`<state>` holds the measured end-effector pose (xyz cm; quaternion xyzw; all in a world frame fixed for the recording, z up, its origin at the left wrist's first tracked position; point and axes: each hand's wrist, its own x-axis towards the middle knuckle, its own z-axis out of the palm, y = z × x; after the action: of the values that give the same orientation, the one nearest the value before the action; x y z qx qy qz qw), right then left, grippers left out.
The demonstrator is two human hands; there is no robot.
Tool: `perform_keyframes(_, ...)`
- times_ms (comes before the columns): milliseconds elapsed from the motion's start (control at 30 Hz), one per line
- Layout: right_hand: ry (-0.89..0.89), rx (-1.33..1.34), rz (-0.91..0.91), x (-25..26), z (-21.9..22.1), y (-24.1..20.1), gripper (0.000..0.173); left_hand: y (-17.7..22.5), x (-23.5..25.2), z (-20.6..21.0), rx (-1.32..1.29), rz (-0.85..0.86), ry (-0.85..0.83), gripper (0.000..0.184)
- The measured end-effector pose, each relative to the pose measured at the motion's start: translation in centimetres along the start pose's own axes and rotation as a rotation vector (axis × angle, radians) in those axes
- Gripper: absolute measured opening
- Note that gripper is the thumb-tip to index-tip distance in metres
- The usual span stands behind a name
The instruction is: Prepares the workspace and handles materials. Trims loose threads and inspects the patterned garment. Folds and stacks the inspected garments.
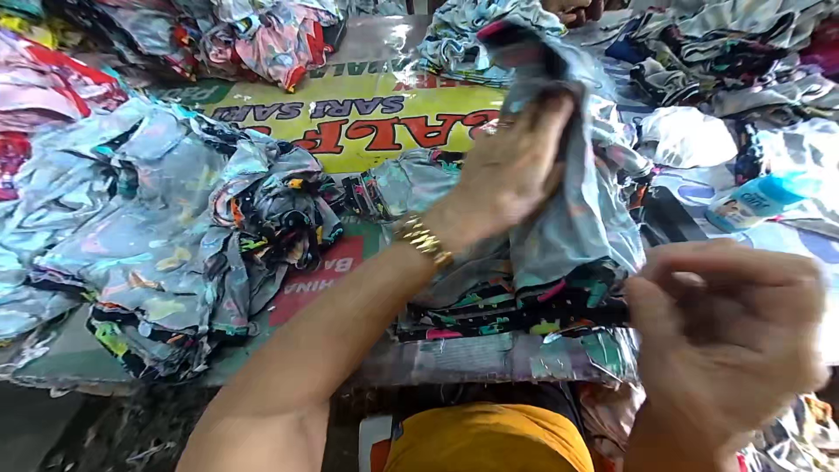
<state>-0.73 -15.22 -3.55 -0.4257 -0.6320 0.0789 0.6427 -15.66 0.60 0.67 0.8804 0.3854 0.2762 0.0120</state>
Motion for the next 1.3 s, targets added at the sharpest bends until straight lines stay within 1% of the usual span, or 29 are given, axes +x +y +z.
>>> perform_keyframes(33,0.051,0.006,0.003,0.2,-0.7,0.2,0.026,0.8,1.1,2.1,0.024,0.061,-0.022,0.063)
perform_keyframes(67,0.072,0.013,-0.001,0.2,-1.2,0.3,0.024,1.5,1.7,4.4,0.061,0.112,-0.079,0.060)
perform_keyframes(100,0.061,0.016,-0.012,0.0,-1.4,0.1,0.018,2.1,1.9,6.5,0.077,0.155,-0.168,0.056)
perform_keyframes(133,0.008,0.022,-0.027,-0.3,-1.3,-0.3,0.010,2.2,2.0,8.3,0.044,0.200,-0.244,0.050)
perform_keyframes(167,-0.078,0.048,-0.043,-0.7,-0.9,-0.7,0.007,2.3,2.1,8.8,-0.027,0.221,-0.330,0.046)
perform_keyframes(200,-0.182,0.102,-0.050,-1.1,-0.2,-0.9,0.009,2.5,2.6,7.8,-0.141,0.201,-0.445,0.046)
perform_keyframes(233,-0.297,0.169,-0.045,-1.6,0.8,-1.0,0.011,2.5,3.1,6.0,-0.290,0.179,-0.511,0.044)
perform_keyframes(267,-0.407,0.215,-0.026,-2.1,1.8,-1.0,0.013,2.2,3.2,4.1,-0.456,0.170,-0.509,0.040)
perform_keyframes(333,-0.617,0.144,0.012,-2.5,3.9,-0.7,0.015,0.6,2.6,0.6,-0.775,0.139,-0.407,0.036)
perform_keyframes(367,-0.683,0.082,0.009,-2.7,5.0,-0.4,0.016,-0.1,1.7,-1.3,-0.852,0.077,-0.320,0.036)
perform_keyframes(433,-0.724,-0.062,-0.060,-3.6,6.7,0.1,0.014,-1.3,-1.1,-4.9,-0.835,-0.061,-0.135,0.036)
perform_keyframes(533,-0.727,-0.342,-0.155,-4.4,8.5,0.2,0.017,-2.5,-6.9,-8.5,-0.804,-0.194,0.159,0.035)
perform_keyframes(600,-0.727,-0.478,-0.205,-4.7,9.2,0.4,0.012,-2.4,-11.7,-9.6,-0.762,-0.273,0.315,0.035)
perform_keyframes(633,-0.727,-0.489,-0.214,-4.7,9.3,0.6,0.010,-2.3,-13.9,-9.6,-0.749,-0.306,0.389,0.034)
perform_keyframes(733,-0.711,-0.350,-0.165,-4.4,9.0,0.7,0.007,-1.8,-19.5,-7.3,-0.752,-0.401,0.560,0.029)
perform_keyframes(767,-0.695,-0.283,-0.136,-4.3,8.8,0.7,0.007,-1.2,-21.1,-6.1,-0.790,-0.427,0.572,0.027)
perform_keyframes(833,-0.661,-0.162,-0.075,-3.9,8.3,0.6,0.010,0.8,-23.3,-3.8,-0.986,-0.443,0.492,0.026)
perform_keyframes(900,-0.613,-0.083,-0.071,-3.5,8.0,0.5,0.010,3.6,-23.9,-2.0,-1.330,-0.476,0.365,0.028)
perform_keyframes(967,-0.564,-0.055,-0.116,-3.0,7.6,0.4,0.009,5.8,-23.6,-0.8,-1.692,-0.526,0.252,0.028)
perform_keyframes(1000,-0.535,-0.057,-0.149,-2.8,7.5,0.4,0.008,6.4,-23.3,-0.4,-1.832,-0.538,0.224,0.027)
perform_keyframes(1033,-0.505,-0.064,-0.178,-2.7,7.4,0.5,0.008,6.8,-22.9,-0.2,-1.913,-0.556,0.232,0.025)
perform_keyframes(1067,-0.483,-0.068,-0.197,-2.5,7.2,0.6,0.008,7.0,-22.5,-0.1,-1.917,-0.575,0.266,0.022)
perform_keyframes(1133,-0.458,-0.071,-0.212,-2.3,7.0,0.7,0.008,7.0,-21.5,-0.2,-1.815,-0.601,0.363,0.015)
perform_keyframes(1167,-0.456,-0.068,-0.215,-2.3,6.9,0.7,0.008,6.6,-21.1,-0.2,-1.764,-0.621,0.405,0.014)
perform_keyframes(1233,-0.481,-0.062,-0.229,-2.5,6.9,0.7,0.009,5.8,-20.2,-0.3,-1.731,-0.713,0.442,0.018)
perform_keyframes(1300,-0.535,-0.045,-0.250,-2.9,7.1,0.8,0.009,5.0,-19.3,-0.4,-1.745,-0.792,0.465,0.029)
